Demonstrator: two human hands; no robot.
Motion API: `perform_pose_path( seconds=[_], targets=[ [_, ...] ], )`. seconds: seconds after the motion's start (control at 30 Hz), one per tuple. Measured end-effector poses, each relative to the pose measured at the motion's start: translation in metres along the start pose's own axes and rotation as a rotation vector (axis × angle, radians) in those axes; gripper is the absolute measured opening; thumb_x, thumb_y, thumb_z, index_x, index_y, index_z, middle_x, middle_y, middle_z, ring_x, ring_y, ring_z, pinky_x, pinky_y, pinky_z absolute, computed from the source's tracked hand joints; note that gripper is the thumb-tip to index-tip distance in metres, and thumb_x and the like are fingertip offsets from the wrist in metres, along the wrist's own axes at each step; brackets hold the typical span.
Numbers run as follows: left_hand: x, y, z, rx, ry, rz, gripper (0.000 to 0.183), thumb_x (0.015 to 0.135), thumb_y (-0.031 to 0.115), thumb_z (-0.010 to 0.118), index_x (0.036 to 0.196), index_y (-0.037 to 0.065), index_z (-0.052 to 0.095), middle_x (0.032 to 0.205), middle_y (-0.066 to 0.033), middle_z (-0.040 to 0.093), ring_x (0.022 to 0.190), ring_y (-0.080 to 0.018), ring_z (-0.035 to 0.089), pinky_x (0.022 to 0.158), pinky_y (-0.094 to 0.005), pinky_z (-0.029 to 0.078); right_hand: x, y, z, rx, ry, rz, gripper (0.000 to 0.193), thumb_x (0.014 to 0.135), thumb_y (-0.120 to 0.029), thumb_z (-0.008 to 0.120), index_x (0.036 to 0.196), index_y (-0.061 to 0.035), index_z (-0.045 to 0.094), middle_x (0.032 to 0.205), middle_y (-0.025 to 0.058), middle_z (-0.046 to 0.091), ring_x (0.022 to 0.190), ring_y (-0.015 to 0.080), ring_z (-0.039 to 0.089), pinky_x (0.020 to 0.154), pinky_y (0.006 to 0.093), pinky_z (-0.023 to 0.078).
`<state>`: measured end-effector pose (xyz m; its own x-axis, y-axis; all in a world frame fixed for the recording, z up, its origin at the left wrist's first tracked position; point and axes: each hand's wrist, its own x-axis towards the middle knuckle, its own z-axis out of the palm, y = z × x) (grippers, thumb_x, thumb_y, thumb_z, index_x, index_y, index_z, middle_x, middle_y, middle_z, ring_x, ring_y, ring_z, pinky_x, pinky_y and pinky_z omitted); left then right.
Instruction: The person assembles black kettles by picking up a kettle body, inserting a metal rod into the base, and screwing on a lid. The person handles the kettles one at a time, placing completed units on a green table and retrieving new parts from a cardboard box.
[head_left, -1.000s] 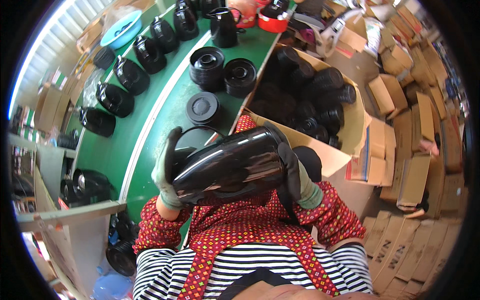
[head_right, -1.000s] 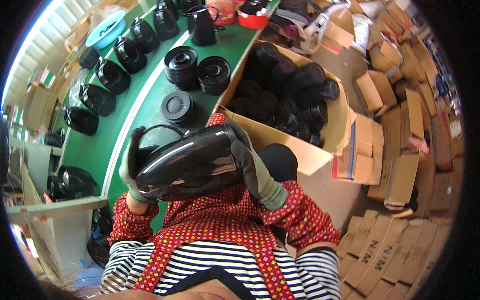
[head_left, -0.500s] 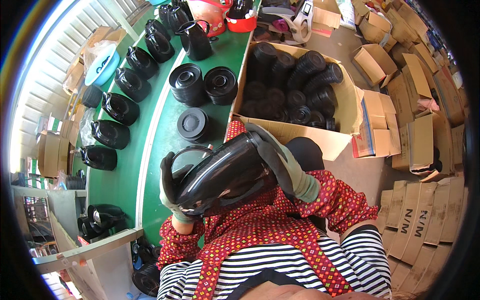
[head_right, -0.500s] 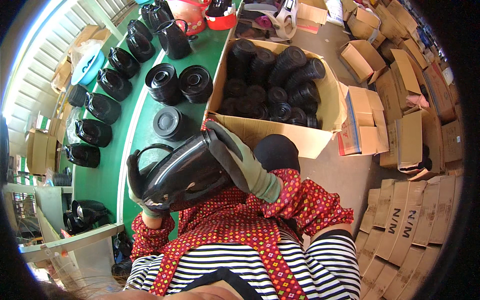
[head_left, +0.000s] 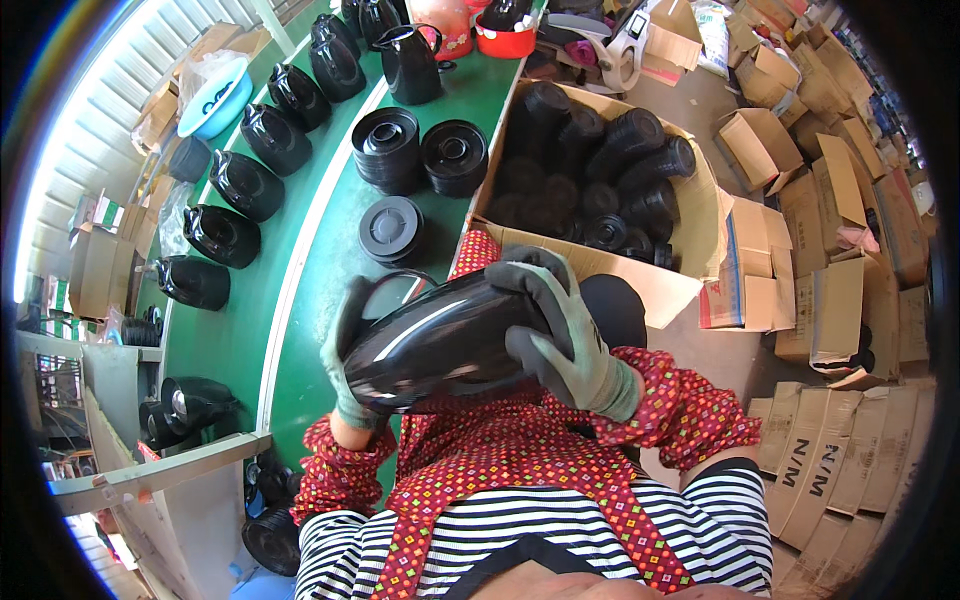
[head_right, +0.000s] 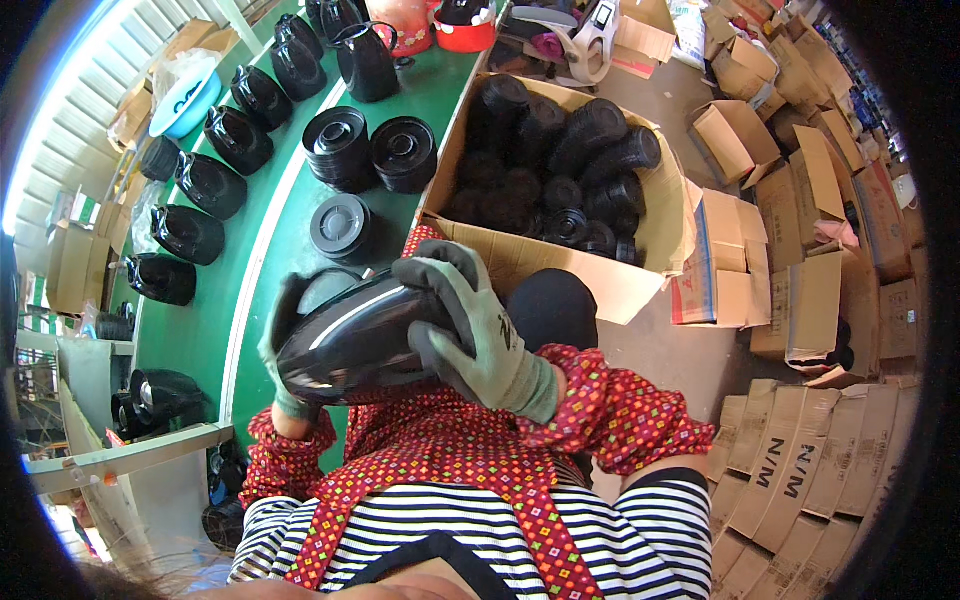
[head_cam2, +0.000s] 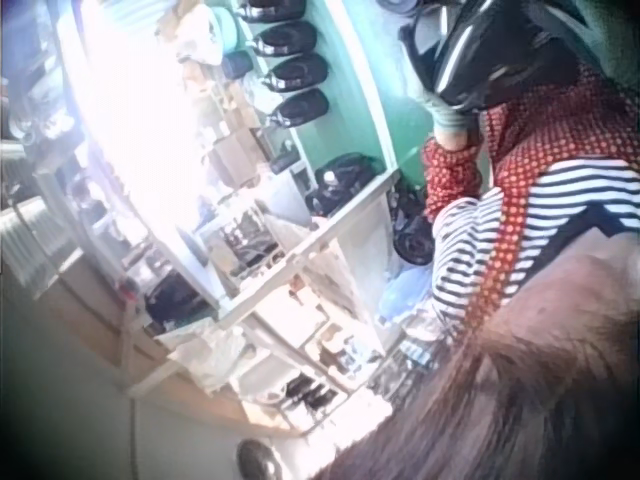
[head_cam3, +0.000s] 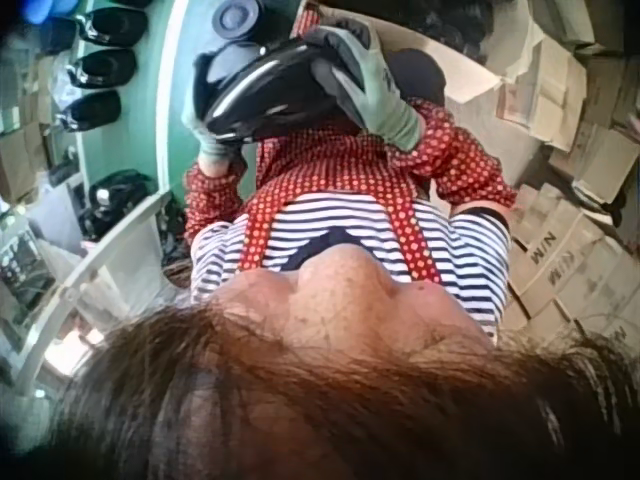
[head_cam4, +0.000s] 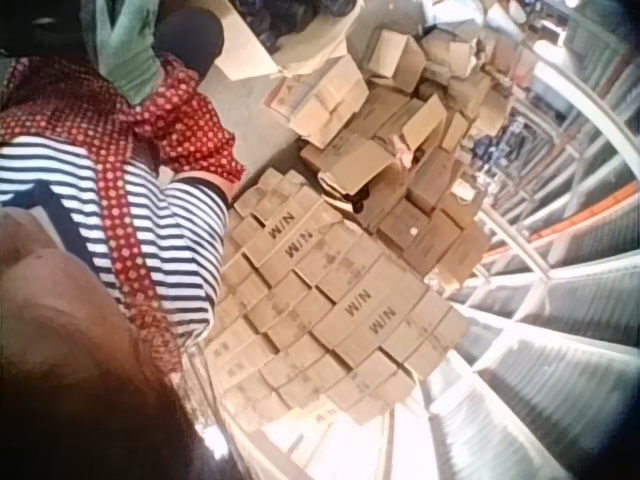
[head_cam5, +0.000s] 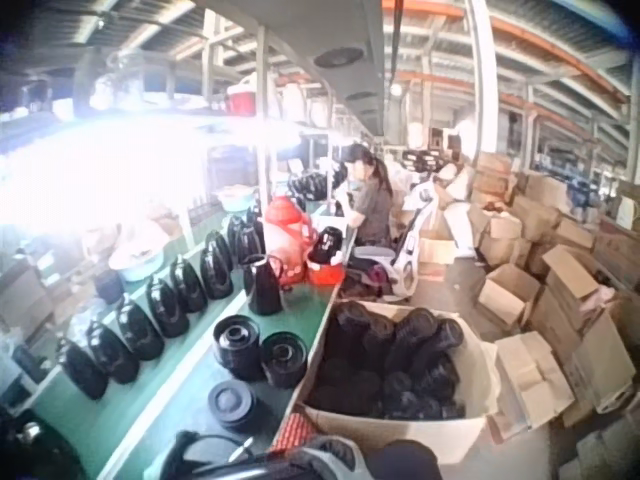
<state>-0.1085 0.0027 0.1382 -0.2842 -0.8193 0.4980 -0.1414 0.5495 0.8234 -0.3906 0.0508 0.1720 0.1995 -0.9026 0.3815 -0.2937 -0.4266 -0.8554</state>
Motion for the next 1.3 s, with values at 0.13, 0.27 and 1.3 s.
perform_pose_path(
  seconds=[0.13,0.27,1.3],
  targets=[
    [0.007,-0.004,-0.018,0.25,0.06,0.004,0.098,0.082,0.02,0.092,0.159,-0.009,0.039,0.147,-0.0272,0.06,0.103,-0.0258,0.076,0.083,-0.034,0.063,-0.003,0.008,0.02,0.125,0.151,0.035,0.063,0.108,-0.028,0.058,0.161,-0.0005,0.037,0.158,0.0225,0.043,0.146,0.0358,0.045,0.12,0.0416,0.038],
    [0.002,-0.002,-0.012,0.317,0.109,0.07,0.095,0.081,0.018,0.093,0.157,-0.009,0.042,0.148,-0.027,0.061,0.097,-0.0267,0.078,0.081,-0.0337,0.064,0.003,0.018,0.018,0.721,0.159,0.359,0.065,0.115,-0.037,0.047,0.165,0.0013,0.029,0.163,0.0151,0.04,0.148,0.0235,0.043,0.124,0.035,0.033],
    [0.026,0.003,-0.014,0.47,-0.215,0.395,0.075,0.08,0.014,0.088,0.142,-0.012,0.055,0.124,-0.031,0.07,0.101,-0.0402,0.078,0.087,-0.0394,0.063,-0.034,0.086,0.012,1.045,-0.07,0.643,0.069,0.107,-0.045,0.059,0.157,0.0005,0.044,0.155,0.015,0.054,0.137,0.0221,0.057,0.115,0.0402,0.047]
  ],
)
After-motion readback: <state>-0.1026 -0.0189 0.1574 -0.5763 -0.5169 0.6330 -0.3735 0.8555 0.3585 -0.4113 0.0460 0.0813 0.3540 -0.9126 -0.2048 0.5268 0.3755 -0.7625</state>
